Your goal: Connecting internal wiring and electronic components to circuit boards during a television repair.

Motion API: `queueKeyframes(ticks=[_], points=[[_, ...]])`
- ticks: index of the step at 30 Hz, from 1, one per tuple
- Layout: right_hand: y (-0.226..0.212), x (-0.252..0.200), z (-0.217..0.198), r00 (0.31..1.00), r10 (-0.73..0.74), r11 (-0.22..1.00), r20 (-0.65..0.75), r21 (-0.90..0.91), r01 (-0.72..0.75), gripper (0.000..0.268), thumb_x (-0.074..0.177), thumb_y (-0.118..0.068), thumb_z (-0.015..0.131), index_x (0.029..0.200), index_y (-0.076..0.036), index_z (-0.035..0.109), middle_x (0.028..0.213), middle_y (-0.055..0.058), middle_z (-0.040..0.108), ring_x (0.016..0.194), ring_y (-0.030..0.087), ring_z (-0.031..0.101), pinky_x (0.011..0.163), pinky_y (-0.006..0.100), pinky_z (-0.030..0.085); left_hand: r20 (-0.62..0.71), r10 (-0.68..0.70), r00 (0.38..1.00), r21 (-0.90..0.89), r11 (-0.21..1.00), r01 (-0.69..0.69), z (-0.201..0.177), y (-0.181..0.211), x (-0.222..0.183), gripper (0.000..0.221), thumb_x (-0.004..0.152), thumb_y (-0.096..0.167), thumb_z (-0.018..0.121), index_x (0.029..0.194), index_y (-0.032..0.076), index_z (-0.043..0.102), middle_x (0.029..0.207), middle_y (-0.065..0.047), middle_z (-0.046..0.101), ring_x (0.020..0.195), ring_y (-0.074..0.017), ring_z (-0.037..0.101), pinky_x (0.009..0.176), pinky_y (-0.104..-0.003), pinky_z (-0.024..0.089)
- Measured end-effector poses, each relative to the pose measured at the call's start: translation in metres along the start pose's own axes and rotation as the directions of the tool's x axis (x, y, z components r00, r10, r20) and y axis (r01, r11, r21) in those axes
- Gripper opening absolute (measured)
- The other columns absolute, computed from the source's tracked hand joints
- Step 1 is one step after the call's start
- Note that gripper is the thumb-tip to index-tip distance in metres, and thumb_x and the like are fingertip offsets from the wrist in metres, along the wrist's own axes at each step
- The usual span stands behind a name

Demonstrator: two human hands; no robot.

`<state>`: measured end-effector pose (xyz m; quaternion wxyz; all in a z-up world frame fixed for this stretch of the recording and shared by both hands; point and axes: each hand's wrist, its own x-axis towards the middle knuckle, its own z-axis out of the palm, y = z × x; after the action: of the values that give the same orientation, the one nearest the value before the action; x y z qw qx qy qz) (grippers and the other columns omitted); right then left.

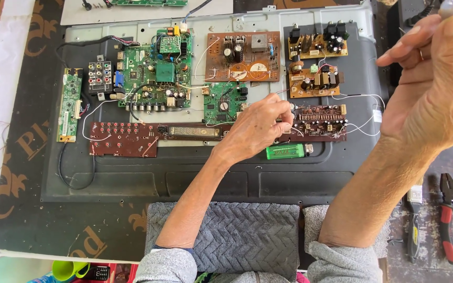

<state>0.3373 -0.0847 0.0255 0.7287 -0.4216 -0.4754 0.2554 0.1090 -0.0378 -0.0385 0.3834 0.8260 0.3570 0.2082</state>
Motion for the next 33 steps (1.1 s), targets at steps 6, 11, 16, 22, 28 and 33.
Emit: queueKeyframes(ticks=[6,11,16,22,28,33], points=[[-0.001,0.001,0.000,1.000,-0.004,1.000,0.017,-0.017,0.004,0.024,0.127,-0.029,0.054,0.145,-0.013,0.057,0.115,0.012,0.054,0.099,0.022,0.057,0.089,0.036,0.061,-0.309,0.054,0.949,-0.142,0.985,-0.102,-0.018,-0.014,0.004,0.006,0.096,0.010,0.069,0.091,0.010,0.065,0.093,-0.005,0.064,0.081,-0.0158,0.066,0.073,-0.026,0.061],[-0.004,0.002,0.003,1.000,0.022,1.000,0.003,0.022,-0.022,0.018,0.126,-0.027,0.057,0.139,-0.015,0.056,0.108,0.008,0.053,0.095,0.019,0.056,0.084,0.033,0.060,-0.468,0.027,0.883,-0.218,0.965,-0.145,-0.036,-0.010,-0.001,0.004,0.096,0.009,0.069,0.092,0.009,0.068,0.094,-0.003,0.062,0.082,-0.0138,0.064,0.069,-0.023,0.060],[0.000,0.004,0.003,0.999,0.041,0.999,0.028,-0.031,-0.040,0.027,0.124,-0.033,0.057,0.142,-0.012,0.056,0.111,0.007,0.055,0.097,0.019,0.058,0.086,0.032,0.061,-0.510,0.031,0.860,-0.221,0.961,-0.166,-0.048,-0.004,-0.007,0.009,0.097,0.008,0.065,0.091,0.013,0.062,0.087,0.003,0.065,0.077,-0.0091,0.057,0.069,-0.024,0.051],[0.001,0.003,0.008,0.997,0.077,0.996,0.002,-0.039,-0.077,0.034,0.122,-0.036,0.060,0.146,-0.011,0.059,0.113,0.006,0.058,0.098,0.018,0.060,0.088,0.032,0.064,-0.428,0.057,0.902,-0.260,0.948,-0.184,-0.042,0.001,-0.005,0.006,0.099,0.007,0.063,0.094,0.011,0.064,0.087,0.000,0.069,0.077,-0.0101,0.064,0.073,-0.023,0.057],[0.005,0.001,0.003,0.994,0.026,0.991,0.107,-0.131,-0.012,0.032,0.130,-0.031,0.049,0.151,-0.008,0.055,0.119,0.009,0.056,0.101,0.021,0.058,0.094,0.034,0.064,-0.317,0.083,0.945,-0.169,0.975,-0.142,-0.034,-0.004,-0.002,0.010,0.094,0.003,0.067,0.087,0.009,0.063,0.086,-0.002,0.062,0.072,-0.0125,0.058,0.066,-0.025,0.052],[0.009,0.001,0.005,0.996,0.035,0.993,0.081,-0.117,-0.026,0.037,0.128,-0.033,0.052,0.153,-0.007,0.056,0.118,0.010,0.057,0.102,0.021,0.059,0.093,0.034,0.064,-0.362,0.073,0.929,-0.163,0.976,-0.141,-0.043,-0.001,-0.006,0.009,0.094,0.003,0.067,0.089,0.010,0.065,0.086,-0.001,0.066,0.075,-0.0116,0.062,0.069,-0.025,0.055]])
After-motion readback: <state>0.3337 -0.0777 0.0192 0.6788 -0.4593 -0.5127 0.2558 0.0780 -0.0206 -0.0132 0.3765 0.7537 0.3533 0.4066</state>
